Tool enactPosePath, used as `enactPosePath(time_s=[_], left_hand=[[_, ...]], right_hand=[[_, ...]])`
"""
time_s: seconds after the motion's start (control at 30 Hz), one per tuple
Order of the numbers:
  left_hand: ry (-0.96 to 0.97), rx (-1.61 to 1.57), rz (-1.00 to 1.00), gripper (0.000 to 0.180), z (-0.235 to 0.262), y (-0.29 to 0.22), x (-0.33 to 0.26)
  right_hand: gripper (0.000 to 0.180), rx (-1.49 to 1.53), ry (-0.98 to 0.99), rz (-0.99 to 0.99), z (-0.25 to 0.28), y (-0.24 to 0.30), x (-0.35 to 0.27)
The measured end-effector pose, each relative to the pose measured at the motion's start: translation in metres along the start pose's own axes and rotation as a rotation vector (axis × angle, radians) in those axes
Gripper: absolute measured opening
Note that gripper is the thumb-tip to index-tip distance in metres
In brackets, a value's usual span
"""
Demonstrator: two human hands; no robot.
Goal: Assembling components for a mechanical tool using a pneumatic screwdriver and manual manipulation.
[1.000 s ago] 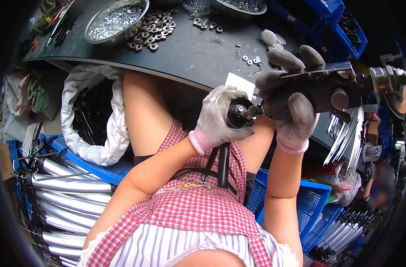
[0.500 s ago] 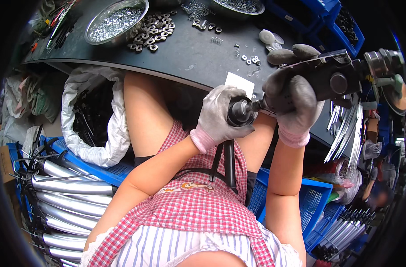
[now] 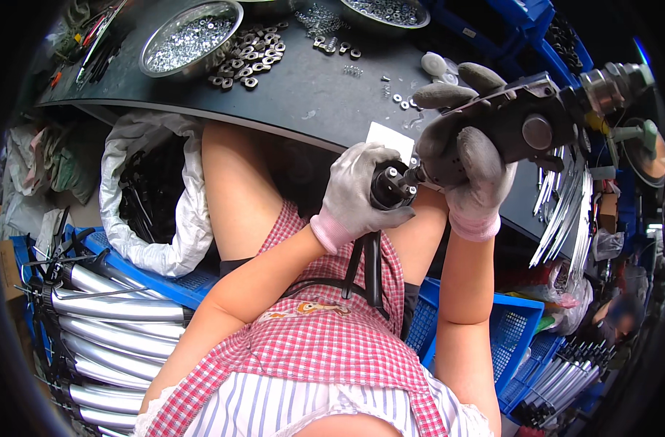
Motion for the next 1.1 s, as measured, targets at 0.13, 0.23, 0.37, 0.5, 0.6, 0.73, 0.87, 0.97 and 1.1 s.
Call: enactPosePath(time_s=[0.13, 0.23, 0.37, 0.5, 0.6, 0.73, 0.87, 0.97, 1.1], left_hand=[[0.019, 0.112, -0.031, 0.083, 0.0, -0.005, 0.0], [0.003, 0.152, -0.079, 0.095, 0.012, -0.031, 0.019], [0.006, -0.263, 0.012, 0.076, 0.006, -0.048, 0.048], [0.113, -0.359, 0.201, 0.057, -0.008, -0.024, 0.038], [-0.031, -0.371, -0.008, 0.054, -0.001, -0.034, 0.047], [-0.083, -0.306, -0.099, 0.054, 0.004, -0.041, 0.048], [-0.051, -0.197, -0.126, 0.053, 0.01, -0.049, 0.051], [0.034, -0.242, -0.02, 0.053, 0.003, -0.044, 0.048], [-0.026, -0.228, -0.008, 0.052, 0.004, -0.037, 0.042]], right_hand=[[0.061, 0.016, 0.022, -0.054, 0.006, -0.008, 0.004], [0.05, -0.019, -0.052, -0.023, 0.001, 0.001, 0.003], [0.06, -0.344, -0.093, 0.245, 0.006, 0.024, -0.006], [0.051, -0.909, -0.32, 0.503, 0.017, 0.063, -0.029], [0.032, -1.198, -0.324, 0.664, -0.01, 0.08, -0.034], [0.027, -1.048, -0.381, 0.728, -0.008, 0.081, -0.038], [0.025, -1.16, -0.397, 0.737, -0.013, 0.086, -0.041], [0.029, -0.994, -0.343, 0.53, -0.004, 0.08, -0.038], [0.046, -0.316, -0.281, -0.154, 0.021, 0.038, -0.026]])
Point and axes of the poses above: each hand's wrist, its own x-axis towards the middle knuckle, its own z-axis out of the back of the hand, y = z × x, the point moved 9 cm from there along x, towards the middle knuckle, and after that the axes turned 10 degrees about -z, right-handed, at the moved point
